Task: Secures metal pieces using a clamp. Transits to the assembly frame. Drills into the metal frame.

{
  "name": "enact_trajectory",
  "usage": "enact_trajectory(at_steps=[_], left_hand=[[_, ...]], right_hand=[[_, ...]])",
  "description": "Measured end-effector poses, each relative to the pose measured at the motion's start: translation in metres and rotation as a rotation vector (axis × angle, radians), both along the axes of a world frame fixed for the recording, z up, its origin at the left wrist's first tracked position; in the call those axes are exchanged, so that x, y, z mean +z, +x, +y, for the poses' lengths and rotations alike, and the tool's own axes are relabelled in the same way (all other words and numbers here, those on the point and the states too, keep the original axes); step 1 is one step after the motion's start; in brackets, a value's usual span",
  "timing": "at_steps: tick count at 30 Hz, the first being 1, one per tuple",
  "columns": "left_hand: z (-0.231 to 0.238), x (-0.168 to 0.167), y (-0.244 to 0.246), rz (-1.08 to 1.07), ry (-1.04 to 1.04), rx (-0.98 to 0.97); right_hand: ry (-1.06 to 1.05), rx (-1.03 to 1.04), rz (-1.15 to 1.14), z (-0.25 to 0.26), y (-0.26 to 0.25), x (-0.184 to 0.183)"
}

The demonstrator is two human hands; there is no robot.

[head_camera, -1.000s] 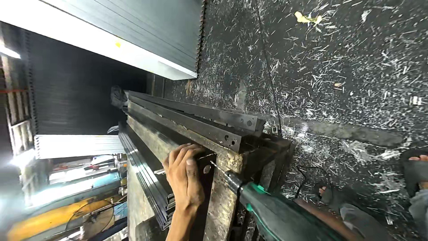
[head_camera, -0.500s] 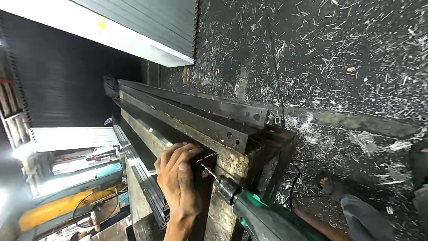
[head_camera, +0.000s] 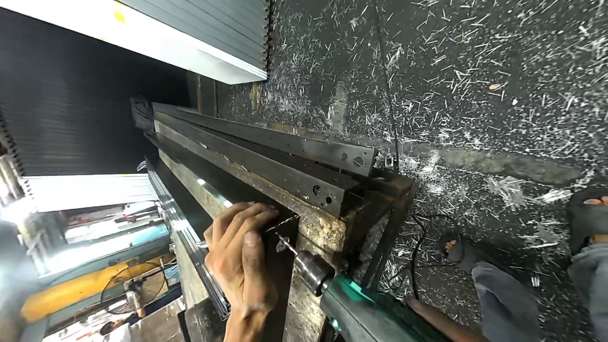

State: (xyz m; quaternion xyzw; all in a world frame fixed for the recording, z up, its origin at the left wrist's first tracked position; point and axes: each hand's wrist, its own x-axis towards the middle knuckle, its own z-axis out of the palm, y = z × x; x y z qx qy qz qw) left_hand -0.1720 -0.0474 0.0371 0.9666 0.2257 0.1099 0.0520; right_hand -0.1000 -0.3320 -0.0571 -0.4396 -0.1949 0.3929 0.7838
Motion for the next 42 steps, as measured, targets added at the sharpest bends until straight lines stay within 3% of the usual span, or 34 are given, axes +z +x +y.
enact_trajectory(at_steps=[42], left_hand=[[-0.007, 0.0, 0.002, 0.024, 0.039, -0.018]], right_hand=[[-0.064, 0.042, -0.044, -0.005, 0.008, -0.004]])
